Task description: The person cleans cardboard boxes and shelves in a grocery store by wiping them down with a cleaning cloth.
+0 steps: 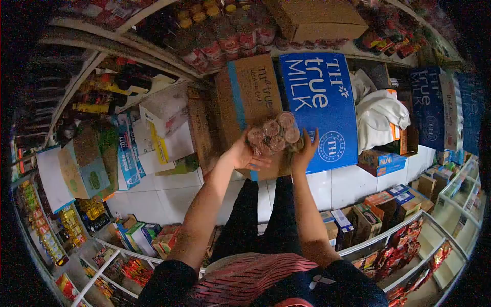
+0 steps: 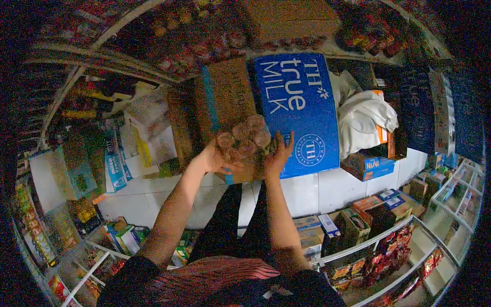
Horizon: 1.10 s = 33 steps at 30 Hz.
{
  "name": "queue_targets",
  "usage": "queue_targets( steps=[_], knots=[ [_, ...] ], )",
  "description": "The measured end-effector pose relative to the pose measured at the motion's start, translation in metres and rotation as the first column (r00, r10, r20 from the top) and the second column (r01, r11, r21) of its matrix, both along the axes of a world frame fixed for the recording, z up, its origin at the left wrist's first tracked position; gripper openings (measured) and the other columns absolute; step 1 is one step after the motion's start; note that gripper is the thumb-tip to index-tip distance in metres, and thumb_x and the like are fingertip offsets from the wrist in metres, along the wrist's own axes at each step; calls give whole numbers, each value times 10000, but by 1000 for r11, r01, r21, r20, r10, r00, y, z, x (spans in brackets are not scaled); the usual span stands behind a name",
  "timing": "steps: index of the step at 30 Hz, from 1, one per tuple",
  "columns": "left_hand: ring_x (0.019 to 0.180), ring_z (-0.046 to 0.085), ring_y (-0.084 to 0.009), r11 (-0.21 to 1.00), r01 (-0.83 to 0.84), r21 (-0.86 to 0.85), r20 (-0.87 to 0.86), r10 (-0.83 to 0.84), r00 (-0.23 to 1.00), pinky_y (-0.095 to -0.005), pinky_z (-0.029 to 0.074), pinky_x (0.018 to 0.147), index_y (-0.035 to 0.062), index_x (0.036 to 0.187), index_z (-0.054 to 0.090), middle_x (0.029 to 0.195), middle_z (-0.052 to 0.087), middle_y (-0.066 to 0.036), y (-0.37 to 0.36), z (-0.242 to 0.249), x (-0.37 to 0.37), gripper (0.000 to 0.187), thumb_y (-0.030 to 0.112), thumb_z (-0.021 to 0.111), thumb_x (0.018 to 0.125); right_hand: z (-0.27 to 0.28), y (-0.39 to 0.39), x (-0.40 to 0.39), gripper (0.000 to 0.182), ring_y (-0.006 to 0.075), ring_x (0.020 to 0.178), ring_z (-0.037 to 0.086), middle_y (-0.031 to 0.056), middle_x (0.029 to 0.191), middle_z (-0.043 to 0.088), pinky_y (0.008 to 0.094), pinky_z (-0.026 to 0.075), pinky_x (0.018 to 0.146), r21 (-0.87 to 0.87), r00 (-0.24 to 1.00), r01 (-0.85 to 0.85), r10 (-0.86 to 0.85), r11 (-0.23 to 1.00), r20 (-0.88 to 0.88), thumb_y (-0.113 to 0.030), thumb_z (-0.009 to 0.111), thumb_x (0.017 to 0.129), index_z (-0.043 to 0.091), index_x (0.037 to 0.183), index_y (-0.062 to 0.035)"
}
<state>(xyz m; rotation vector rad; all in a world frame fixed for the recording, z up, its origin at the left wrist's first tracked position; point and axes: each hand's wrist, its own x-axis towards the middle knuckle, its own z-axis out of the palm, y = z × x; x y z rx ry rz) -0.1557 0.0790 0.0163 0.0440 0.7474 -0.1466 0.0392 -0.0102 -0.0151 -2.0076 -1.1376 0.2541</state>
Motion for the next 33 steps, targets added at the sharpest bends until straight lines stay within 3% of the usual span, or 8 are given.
queue_targets(
  steps=[2,5,7,12,18,25,30,33],
  knots=[
    [1145,350,-413,902,-383,-198,3,392,920,-528,324,916,18,1285,278,1257,337,-256,-6,-6,10,890,715,246,733,-7,-11,-2,429,363,1134,356,210,1265,324,390,304,936,-79,996,87,-84,993,40,-9,591,632,537,1058,-25],
    [1170,306,-421,859,-305,-412,122,383,916,-539,241,973,27,1297,243,1299,276,-237,-6,2,7,800,640,278,784,1,-19,8,358,370,1157,326,227,1269,327,413,266,966,-88,999,-23,26,996,28,-13,506,730,525,1087,-21],
    [1165,326,-394,798,-479,-366,-26,506,862,-539,248,968,47,1287,266,1286,312,-207,-17,18,23,741,609,278,804,-7,-21,32,432,385,1156,315,224,1284,300,417,263,961,-96,979,21,-1,995,204,-37,530,685,498,1115,-31],
    [1148,378,-326,840,-543,-23,-81,539,838,-539,313,926,98,1260,320,1257,372,-139,-20,36,20,579,486,348,831,-17,2,63,419,377,1158,314,218,1285,302,419,257,967,-76,982,128,-116,989,149,-38,510,704,493,1123,-38],
    [982,511,-248,531,-714,456,153,743,651,-496,419,835,102,1072,475,1100,512,-98,50,56,-28,353,347,416,824,-18,17,59,424,367,1153,327,176,1245,372,425,270,968,-141,987,1,22,990,158,-59,542,687,505,1110,-58],
    [1045,477,-243,212,-397,893,145,700,700,-393,460,805,65,1162,376,1144,463,-113,187,119,-66,479,372,491,814,-21,18,63,351,375,1087,398,165,1146,472,443,323,926,-108,962,-50,77,993,263,-104,567,687,528,1030,-39],
    [1220,281,-280,219,342,914,-396,671,627,-407,308,953,25,1334,49,1330,233,-193,252,127,-65,1070,466,698,607,-22,19,64,351,371,1116,367,145,1184,449,439,298,938,-149,969,-53,87,987,233,-78,545,662,536,1011,-46],
    [1237,248,-296,14,300,954,-239,642,729,-408,254,985,15,1335,-1,1347,194,-210,311,78,-96,1168,499,718,552,-24,19,63,332,377,1107,367,150,1171,455,443,300,933,-193,963,-39,88,980,253,-89,525,676,537,1003,-37]
  ],
)
